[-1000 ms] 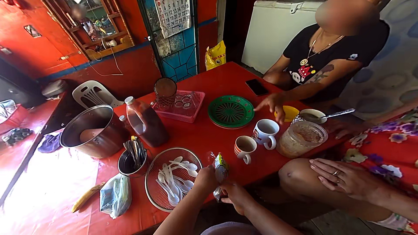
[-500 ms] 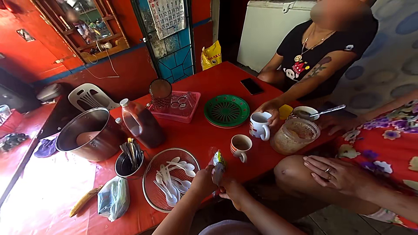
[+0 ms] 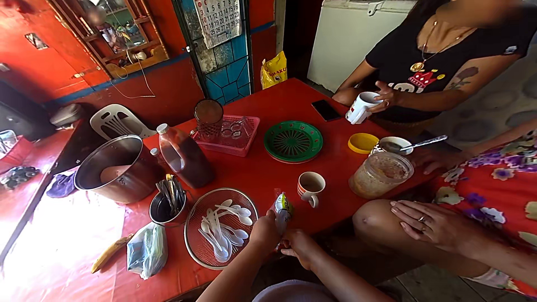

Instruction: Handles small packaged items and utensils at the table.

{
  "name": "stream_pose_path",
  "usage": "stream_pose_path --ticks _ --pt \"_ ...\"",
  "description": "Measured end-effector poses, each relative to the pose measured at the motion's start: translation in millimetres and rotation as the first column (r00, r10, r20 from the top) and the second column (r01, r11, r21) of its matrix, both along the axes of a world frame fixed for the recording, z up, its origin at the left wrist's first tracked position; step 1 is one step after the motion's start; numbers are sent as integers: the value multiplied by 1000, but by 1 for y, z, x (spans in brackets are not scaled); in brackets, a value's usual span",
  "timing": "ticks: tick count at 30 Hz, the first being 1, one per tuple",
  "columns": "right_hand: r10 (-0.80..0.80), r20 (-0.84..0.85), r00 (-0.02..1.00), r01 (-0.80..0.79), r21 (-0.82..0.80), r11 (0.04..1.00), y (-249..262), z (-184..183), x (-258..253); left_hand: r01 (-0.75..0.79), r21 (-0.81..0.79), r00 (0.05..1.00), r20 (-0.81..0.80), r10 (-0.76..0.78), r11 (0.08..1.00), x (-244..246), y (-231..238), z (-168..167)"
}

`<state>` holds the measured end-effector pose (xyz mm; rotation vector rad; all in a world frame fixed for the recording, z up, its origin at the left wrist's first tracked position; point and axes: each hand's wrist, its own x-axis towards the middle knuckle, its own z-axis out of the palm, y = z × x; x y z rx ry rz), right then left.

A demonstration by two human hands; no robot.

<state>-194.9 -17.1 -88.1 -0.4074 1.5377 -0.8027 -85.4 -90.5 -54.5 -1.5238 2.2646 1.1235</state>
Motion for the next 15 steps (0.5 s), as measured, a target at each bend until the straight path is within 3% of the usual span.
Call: stream_pose_path --ticks 7,15 --pt "45 -84 995 -44 23 999 1 -2 -5 -8 -42 977 211 16 999 -13 1 5" --pt "13 4 1000 -13 -46 999 5 2 -14 19 9 980 197 -21 1000 -10 -5 5"
